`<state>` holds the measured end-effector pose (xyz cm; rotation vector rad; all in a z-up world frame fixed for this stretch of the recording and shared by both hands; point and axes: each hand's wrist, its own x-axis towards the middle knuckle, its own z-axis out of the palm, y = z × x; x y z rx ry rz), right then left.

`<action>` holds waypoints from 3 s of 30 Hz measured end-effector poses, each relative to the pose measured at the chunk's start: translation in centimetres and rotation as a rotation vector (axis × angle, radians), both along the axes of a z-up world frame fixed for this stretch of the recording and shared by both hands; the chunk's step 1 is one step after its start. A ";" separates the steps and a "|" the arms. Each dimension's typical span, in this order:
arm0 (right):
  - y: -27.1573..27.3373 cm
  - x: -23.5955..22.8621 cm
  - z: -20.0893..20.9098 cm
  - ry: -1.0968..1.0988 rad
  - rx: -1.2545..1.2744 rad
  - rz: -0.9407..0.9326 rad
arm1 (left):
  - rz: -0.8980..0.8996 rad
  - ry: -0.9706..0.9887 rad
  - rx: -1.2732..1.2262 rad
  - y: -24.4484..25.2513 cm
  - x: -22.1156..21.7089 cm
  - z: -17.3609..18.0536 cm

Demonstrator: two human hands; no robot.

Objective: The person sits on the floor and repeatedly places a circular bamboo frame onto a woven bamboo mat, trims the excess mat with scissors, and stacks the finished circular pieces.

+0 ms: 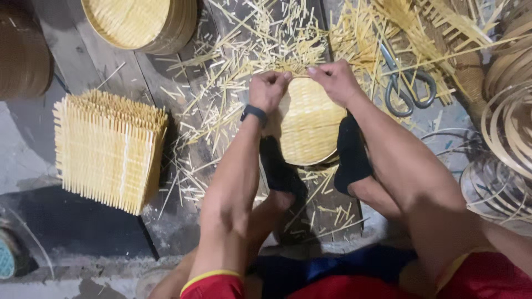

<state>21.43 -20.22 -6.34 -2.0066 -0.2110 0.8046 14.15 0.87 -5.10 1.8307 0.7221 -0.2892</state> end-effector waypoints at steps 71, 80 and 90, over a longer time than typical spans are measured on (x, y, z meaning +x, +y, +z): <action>-23.2 -10.7 2.9 0.068 -0.389 0.023 | -0.631 -0.258 0.698 -6.3 -11.3 7.4; -21.5 -11.1 5.8 -0.361 -0.376 0.179 | -0.251 -0.107 0.633 -7.4 -10.0 6.5; -14.5 -8.2 4.8 -0.632 -0.694 0.367 | -0.126 -0.125 0.685 -11.3 -11.2 5.9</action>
